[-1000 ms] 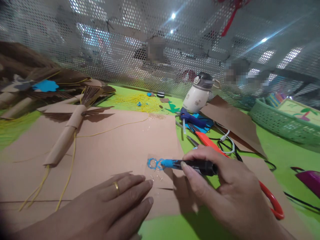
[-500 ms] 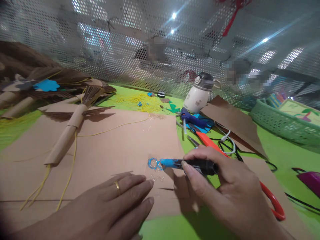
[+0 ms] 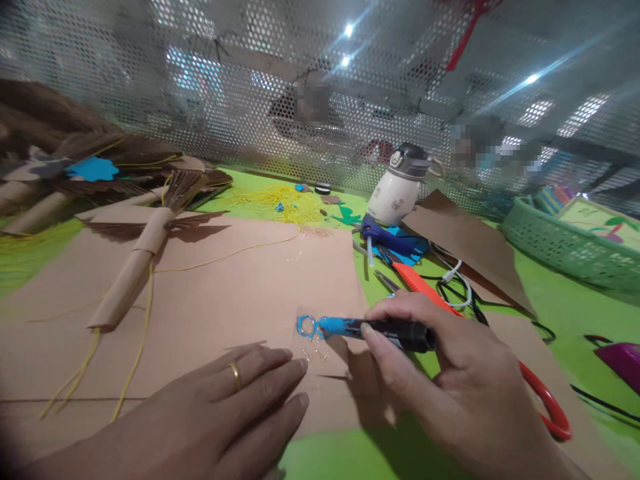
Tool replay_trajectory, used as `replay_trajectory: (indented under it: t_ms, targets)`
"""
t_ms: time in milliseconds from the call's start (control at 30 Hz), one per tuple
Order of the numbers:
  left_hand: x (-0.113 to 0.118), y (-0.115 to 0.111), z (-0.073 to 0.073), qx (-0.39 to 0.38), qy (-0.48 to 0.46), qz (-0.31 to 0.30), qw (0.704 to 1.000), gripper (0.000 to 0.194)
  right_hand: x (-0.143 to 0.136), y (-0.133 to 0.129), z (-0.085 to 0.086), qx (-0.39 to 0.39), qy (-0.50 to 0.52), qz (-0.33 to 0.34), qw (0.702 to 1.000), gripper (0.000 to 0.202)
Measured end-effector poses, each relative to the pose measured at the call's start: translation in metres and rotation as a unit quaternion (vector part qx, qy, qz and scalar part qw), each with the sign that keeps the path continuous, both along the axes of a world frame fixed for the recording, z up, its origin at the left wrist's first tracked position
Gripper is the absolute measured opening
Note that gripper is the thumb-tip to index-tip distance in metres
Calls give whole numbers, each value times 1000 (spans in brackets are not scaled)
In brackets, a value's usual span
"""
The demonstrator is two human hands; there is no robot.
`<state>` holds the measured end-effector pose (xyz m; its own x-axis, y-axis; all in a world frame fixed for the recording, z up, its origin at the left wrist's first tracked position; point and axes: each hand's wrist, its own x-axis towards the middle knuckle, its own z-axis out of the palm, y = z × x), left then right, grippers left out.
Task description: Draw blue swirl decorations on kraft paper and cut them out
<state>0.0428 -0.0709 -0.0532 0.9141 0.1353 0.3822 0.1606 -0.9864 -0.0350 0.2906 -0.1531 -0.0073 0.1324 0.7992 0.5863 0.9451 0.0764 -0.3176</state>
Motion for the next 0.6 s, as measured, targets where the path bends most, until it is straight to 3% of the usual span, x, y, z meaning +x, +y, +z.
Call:
replay_trajectory:
  t_ms: [367, 600]
  targets:
    - [3, 0, 2, 0, -11, -3, 1000, 31, 0, -1, 0, 17, -48, 24, 998, 8]
    - [0, -1, 2, -4, -17, 1, 1000, 34, -1, -1, 1, -10, 2, 66, 998, 9]
